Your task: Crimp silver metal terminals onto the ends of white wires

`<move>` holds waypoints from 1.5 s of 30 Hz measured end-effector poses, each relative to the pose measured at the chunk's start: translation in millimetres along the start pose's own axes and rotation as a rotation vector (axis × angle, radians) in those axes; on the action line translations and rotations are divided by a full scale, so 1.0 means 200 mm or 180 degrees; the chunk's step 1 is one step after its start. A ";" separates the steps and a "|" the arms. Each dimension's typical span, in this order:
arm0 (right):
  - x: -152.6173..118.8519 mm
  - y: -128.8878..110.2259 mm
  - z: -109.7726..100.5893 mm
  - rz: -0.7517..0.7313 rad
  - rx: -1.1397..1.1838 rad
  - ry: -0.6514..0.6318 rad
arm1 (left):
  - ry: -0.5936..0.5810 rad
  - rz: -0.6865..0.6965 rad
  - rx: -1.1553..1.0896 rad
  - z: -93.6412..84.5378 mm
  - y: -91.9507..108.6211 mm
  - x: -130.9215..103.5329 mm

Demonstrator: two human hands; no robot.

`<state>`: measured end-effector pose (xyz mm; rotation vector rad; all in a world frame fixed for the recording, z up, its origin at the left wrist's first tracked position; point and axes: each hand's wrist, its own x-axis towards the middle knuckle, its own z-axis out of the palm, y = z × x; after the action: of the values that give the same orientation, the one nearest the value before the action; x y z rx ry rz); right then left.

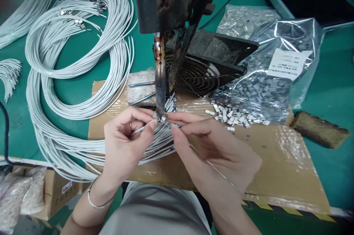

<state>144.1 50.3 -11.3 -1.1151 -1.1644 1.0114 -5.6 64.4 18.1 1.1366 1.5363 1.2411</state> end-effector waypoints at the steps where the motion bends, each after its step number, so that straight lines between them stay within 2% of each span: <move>1: 0.00 0.00 0.00 -0.0014 -0.0006 0.0000 | -0.0008 0.0001 -0.0009 0.00 0.00 0.00; 31: 0.00 0.00 0.00 -0.0152 -0.0112 0.0048 | 0.0019 0.0038 -0.0002 0.01 0.01 0.00; 45: -0.01 0.01 0.01 0.0013 -0.0079 0.0086 | -0.0017 0.0023 0.0025 0.01 0.01 0.00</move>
<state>142.1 49.1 -13.0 -1.1481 -1.1562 0.9845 -3.5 65.5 19.4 1.1508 1.5357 1.2369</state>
